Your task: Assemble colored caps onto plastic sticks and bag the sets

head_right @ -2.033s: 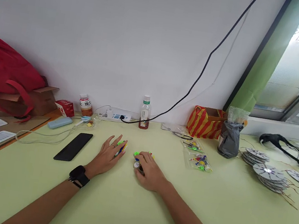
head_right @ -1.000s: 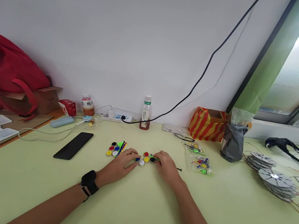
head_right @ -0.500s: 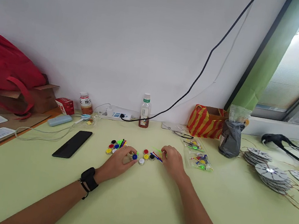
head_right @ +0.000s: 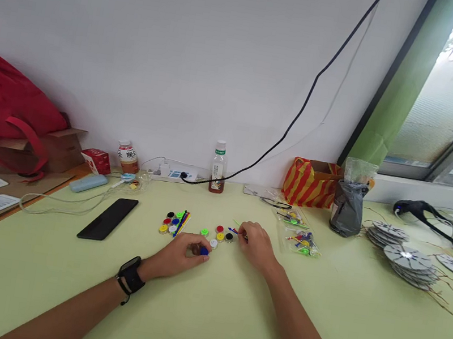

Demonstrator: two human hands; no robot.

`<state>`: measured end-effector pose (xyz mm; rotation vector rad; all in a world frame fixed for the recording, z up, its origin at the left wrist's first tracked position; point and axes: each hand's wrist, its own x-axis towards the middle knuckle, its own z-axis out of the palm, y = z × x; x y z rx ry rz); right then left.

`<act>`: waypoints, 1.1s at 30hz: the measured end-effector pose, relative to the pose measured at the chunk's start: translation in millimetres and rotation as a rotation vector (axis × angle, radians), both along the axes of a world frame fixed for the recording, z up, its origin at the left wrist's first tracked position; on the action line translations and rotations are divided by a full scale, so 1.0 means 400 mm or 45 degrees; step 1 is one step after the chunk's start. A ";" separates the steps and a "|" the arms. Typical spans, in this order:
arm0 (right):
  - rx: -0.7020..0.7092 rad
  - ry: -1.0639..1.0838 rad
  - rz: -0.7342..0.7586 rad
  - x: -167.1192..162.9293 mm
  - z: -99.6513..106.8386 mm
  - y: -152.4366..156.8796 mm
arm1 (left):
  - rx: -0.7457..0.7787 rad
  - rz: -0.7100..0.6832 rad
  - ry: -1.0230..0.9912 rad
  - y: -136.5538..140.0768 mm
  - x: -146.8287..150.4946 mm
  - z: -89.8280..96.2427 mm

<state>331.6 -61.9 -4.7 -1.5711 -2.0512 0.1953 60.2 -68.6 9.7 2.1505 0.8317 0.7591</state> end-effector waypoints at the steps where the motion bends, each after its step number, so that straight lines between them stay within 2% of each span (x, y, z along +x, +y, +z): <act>1: -0.006 0.004 -0.018 -0.001 0.001 -0.001 | 0.024 -0.015 0.007 -0.001 0.000 0.000; 6: -0.054 0.074 -0.030 -0.005 -0.002 -0.002 | 0.123 0.003 0.059 0.003 -0.004 0.000; 10: 0.016 0.198 0.013 -0.010 -0.006 0.001 | 0.096 0.089 0.058 0.012 -0.007 -0.009; 15: 0.040 0.549 0.130 -0.029 0.006 0.003 | -0.108 0.159 -0.211 0.024 0.004 -0.022; 19: -0.059 0.909 0.218 -0.056 0.022 -0.006 | -0.326 0.205 -0.431 0.031 0.013 -0.025; 22: -0.128 1.093 0.291 -0.077 0.035 -0.019 | -0.374 0.246 -0.506 0.031 0.014 -0.021; 27: -0.304 0.975 0.488 -0.108 0.056 -0.051 | -0.413 0.241 -0.517 0.026 0.013 -0.015; 33: -0.127 0.716 0.431 -0.137 0.054 -0.069 | -0.297 0.155 -0.492 0.014 0.017 -0.001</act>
